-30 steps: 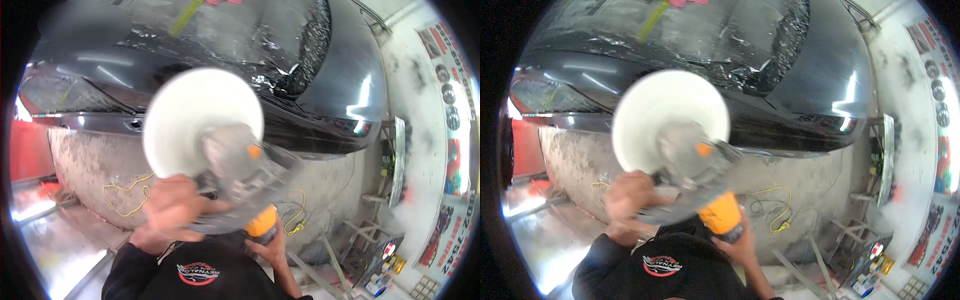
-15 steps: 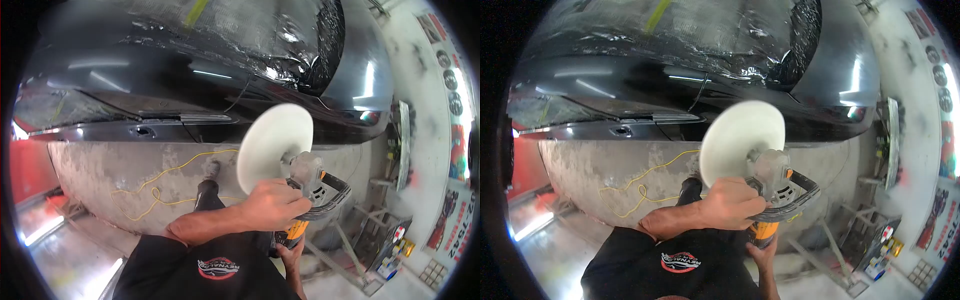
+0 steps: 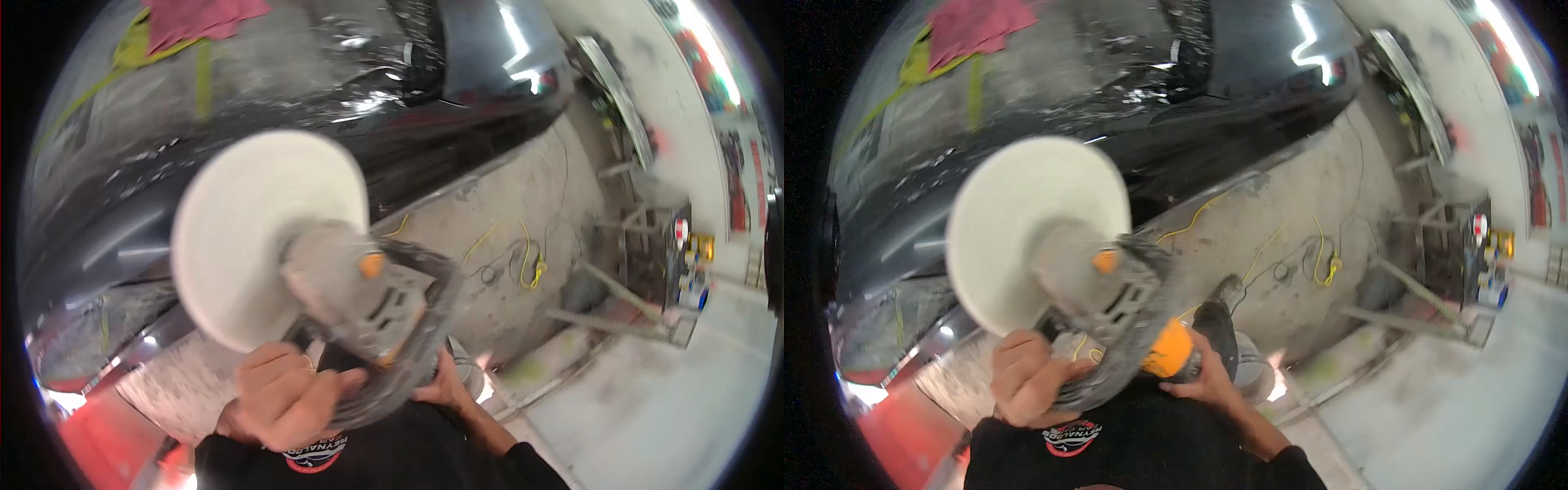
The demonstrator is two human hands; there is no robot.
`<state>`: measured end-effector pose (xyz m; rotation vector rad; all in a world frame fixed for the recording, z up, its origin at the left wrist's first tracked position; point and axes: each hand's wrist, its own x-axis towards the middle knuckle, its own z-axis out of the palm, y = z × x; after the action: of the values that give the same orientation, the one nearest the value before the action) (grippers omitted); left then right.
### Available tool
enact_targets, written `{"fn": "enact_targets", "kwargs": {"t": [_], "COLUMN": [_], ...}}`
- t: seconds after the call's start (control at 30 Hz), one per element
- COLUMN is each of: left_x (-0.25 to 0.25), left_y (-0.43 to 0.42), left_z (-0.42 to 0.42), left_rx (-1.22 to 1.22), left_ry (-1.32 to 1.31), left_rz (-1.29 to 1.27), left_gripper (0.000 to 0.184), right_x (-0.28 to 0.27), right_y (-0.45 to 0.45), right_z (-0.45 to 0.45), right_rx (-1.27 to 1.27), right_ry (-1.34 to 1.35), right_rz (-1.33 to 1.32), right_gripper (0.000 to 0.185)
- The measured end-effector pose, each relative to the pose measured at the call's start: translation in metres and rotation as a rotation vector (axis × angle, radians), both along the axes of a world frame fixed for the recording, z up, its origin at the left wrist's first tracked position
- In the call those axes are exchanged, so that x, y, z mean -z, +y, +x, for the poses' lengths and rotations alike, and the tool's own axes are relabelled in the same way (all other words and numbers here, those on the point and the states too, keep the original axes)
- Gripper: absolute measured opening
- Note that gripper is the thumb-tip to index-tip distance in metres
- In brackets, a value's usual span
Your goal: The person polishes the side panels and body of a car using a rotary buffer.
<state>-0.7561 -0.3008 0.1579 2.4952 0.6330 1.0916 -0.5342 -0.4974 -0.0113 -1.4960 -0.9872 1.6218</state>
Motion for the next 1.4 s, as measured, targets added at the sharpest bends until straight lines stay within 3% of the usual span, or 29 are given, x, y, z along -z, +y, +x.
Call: {"fn": "enact_targets", "kwargs": {"t": [0.1, 0.23, 0.33, 0.57, 0.93, 0.97, 1.13, 1.27, 1.4], "left_x": [-0.002, 0.000, 0.032, 0.102, 0.171, 0.173, 0.189, 0.193, 0.195], "left_y": [-0.011, 0.002, 0.011, 0.048, 0.112, 0.119, 0.158, 0.157, 0.126], "left_z": [0.003, 0.037, 0.091, 0.195, 0.399, 0.417, 0.487, 0.488, 0.429], "left_rx": [-0.093, -0.019, -0.060, -0.042, -0.024, -0.031, -0.047, -0.017, 0.010], "left_ry": [-0.029, 0.216, 0.219, 0.196, 0.119, 0.124, 0.076, 0.042, 0.017], "left_rz": [0.057, -0.178, -0.123, -0.232, -0.299, -0.315, -0.227, -0.292, -0.154], "left_gripper": [0.028, 0.026, 0.024, 0.021, 0.021, 0.020, 0.020, 0.024, 0.026], "right_x": [0.003, 0.016, 0.041, 0.079, 0.119, 0.119, 0.119, 0.126, 0.138], "right_y": [0.006, -0.007, -0.020, -0.001, 0.043, 0.053, 0.095, 0.098, 0.072], "right_z": [-0.012, -0.006, 0.012, 0.095, 0.263, 0.275, 0.335, 0.335, 0.278], "right_rx": [-0.049, 0.148, 0.287, 0.461, 0.598, 0.640, 0.661, 0.714, 0.659], "right_ry": [0.054, 0.133, 0.186, 0.111, -0.007, -0.045, -0.153, -0.114, -0.072], "right_rz": [0.061, 0.016, -0.019, -0.027, 0.027, 0.064, 0.048, 0.055, 0.002], "right_gripper": [0.109, 0.105, 0.102, 0.095, 0.092, 0.063, 0.055, 0.057, 0.063]}}
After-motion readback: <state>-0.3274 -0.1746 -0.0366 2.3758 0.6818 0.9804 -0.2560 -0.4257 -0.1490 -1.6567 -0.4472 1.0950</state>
